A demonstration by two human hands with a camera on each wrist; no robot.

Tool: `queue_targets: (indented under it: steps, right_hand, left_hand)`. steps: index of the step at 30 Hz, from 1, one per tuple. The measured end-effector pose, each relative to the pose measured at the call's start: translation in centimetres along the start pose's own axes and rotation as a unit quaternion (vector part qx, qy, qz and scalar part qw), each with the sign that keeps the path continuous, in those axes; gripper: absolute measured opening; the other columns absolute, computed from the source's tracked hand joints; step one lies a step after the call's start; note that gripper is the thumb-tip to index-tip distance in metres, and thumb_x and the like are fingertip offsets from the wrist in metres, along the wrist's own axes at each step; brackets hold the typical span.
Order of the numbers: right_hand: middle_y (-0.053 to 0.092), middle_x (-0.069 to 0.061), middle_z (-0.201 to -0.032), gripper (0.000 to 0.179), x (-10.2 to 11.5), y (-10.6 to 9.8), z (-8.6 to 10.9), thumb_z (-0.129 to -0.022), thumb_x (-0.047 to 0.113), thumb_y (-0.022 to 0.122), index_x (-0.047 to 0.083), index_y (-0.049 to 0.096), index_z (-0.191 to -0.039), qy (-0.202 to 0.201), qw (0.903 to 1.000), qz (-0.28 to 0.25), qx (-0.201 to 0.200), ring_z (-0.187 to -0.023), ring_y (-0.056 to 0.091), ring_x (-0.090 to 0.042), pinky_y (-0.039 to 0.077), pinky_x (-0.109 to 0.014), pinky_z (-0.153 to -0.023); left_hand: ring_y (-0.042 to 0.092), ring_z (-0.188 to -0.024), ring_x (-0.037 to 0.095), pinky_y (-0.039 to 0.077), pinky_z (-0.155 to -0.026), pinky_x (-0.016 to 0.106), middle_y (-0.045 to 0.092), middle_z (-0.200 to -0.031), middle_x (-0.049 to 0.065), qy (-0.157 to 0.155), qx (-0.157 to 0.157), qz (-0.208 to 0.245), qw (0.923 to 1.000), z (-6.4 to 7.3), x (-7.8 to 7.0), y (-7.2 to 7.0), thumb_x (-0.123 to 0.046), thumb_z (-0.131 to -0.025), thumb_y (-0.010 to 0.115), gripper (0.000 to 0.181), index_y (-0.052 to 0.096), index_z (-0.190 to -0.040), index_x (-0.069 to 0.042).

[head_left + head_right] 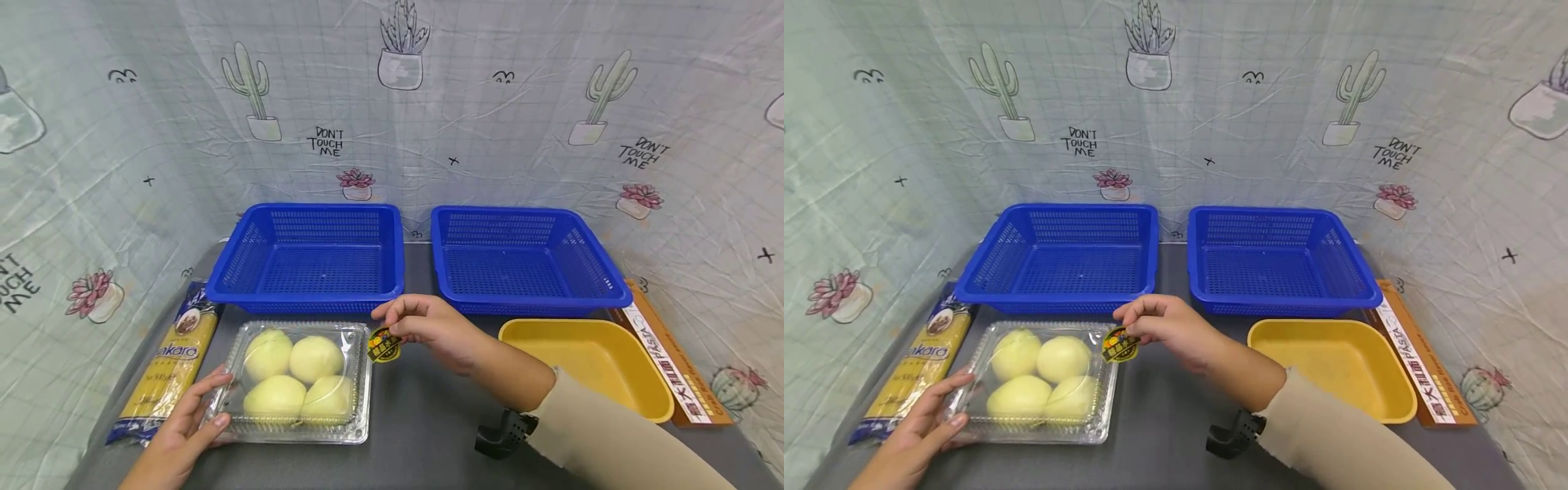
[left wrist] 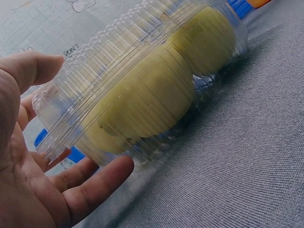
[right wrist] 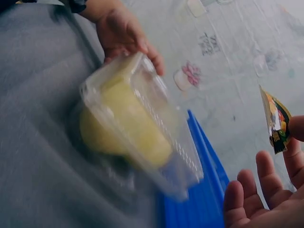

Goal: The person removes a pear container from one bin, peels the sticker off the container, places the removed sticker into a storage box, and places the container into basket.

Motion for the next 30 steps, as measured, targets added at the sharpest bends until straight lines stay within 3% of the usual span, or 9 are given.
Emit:
queue_targets:
  steps: [7, 14, 22, 26, 30]
  right_hand:
    - [0.066, -0.019, -0.133, 0.012, -0.6, -4.2, 2.9, -0.1, 0.005, 0.056, 0.011, 0.064, -0.095, 0.016, 0.9996, 0.008, 0.023, -0.122, 0.065, -0.03, 0.055, -0.037, -0.094]
    - [0.069, -0.006, -0.129, 0.022, -1.1, -9.1, 6.0, -0.104, 0.002, 0.05, 0.018, 0.065, -0.097, 0.028, 0.9986, 0.001, 0.046, -0.123, 0.063, -0.025, 0.054, -0.035, -0.097]
    - [0.066, -0.007, -0.137, 0.026, -1.0, -13.6, 9.4, -0.107, -0.002, 0.043, 0.016, 0.062, -0.104, 0.018, 0.995, 0.01, 0.097, -0.127, 0.062, -0.025, 0.049, -0.034, -0.107]
    - [0.064, -0.011, -0.143, 0.027, -1.3, -15.3, 11.1, -0.108, -0.005, 0.04, 0.012, 0.06, -0.108, 0.01, 0.9903, 0.005, 0.138, -0.131, 0.06, -0.027, 0.047, -0.034, -0.11]
    - [0.063, -0.011, -0.146, 0.024, -2.2, -17.1, 12.4, -0.109, -0.006, 0.039, 0.007, 0.06, -0.111, 0.036, 0.9865, 0.014, 0.159, -0.131, 0.06, -0.023, 0.047, -0.032, -0.109]
  left_hand:
    - [0.03, -0.135, -0.023, 0.061, -0.077, 0.031, 0.025, -0.163, -0.026, -0.001, -0.004, -0.002, 1.0, 0.1, -0.3, 0.0, 0.002, -0.111, 0.049, 0.053, 0.035, -0.161, -0.01]
    - [0.028, -0.135, -0.022, 0.06, -0.078, 0.032, 0.023, -0.165, -0.024, -0.001, 0.0, -0.019, 0.9998, 0.0, -0.3, 0.0, -0.001, -0.112, 0.049, 0.053, 0.035, -0.162, -0.012]
    - [0.026, -0.137, -0.022, 0.06, -0.081, 0.031, 0.022, -0.167, -0.023, 0.0, 0.015, -0.006, 0.9999, 0.2, -0.5, 0.1, 0.0, -0.112, 0.047, 0.053, 0.034, -0.163, -0.011]
    - [0.025, -0.139, -0.02, 0.058, -0.086, 0.026, 0.024, -0.167, -0.021, 0.019, 0.012, -0.02, 0.9996, 0.3, -1.0, 0.1, 0.002, -0.111, 0.049, 0.054, 0.036, -0.162, -0.009]
    - [0.023, -0.144, -0.019, 0.051, -0.095, 0.018, 0.027, -0.167, -0.02, 0.045, 0.007, -0.033, 0.9984, 0.4, -1.6, 0.2, 0.005, -0.109, 0.05, 0.054, 0.038, -0.161, -0.007]
Point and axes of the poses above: each hand's wrist, its own z-axis away from the middle knuckle, its own y-axis out of the palm, x = y × z, the point moved 8 cm from there along -z, towards the middle knuckle
